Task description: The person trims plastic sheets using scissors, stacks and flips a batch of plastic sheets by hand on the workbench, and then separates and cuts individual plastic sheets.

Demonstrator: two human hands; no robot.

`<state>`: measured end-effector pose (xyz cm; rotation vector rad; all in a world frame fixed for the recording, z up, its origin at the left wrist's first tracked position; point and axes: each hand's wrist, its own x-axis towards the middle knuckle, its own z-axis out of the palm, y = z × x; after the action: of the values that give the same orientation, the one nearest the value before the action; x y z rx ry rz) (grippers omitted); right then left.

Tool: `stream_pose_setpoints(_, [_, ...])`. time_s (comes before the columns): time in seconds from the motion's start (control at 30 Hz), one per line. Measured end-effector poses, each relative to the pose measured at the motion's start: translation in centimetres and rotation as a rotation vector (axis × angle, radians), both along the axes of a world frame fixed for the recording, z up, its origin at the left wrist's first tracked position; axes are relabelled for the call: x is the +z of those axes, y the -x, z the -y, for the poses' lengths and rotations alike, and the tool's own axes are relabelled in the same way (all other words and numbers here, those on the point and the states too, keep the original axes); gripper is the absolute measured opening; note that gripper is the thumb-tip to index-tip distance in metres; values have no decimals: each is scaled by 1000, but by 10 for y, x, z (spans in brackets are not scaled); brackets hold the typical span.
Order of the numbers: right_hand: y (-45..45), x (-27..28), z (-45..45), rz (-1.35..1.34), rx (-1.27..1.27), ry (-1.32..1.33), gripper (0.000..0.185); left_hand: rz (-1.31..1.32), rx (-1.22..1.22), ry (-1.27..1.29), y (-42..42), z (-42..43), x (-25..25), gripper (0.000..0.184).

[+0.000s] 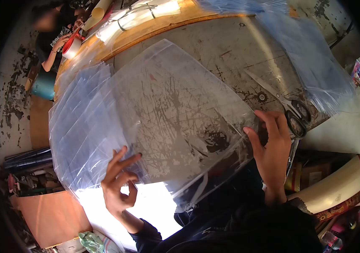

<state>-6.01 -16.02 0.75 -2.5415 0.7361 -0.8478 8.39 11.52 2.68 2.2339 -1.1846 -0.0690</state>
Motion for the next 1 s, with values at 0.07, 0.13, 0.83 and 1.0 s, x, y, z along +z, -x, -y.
stream_pose_setpoints(0.07, [2,1,-7,116,27,-278,21,64,23,27,-12,9,2,19])
stream_pose_setpoints(0.13, [4,0,-11,137,61,-239,21,260,70,-209,-11,21,18,25])
stream_pose_setpoints(0.83, [16,3,-49,131,398,-395,12,-10,182,58,62,117,-23,52])
stream_pose_setpoints(1.0, [15,4,-47,107,409,-385,12,137,195,-35,65,124,-23,56])
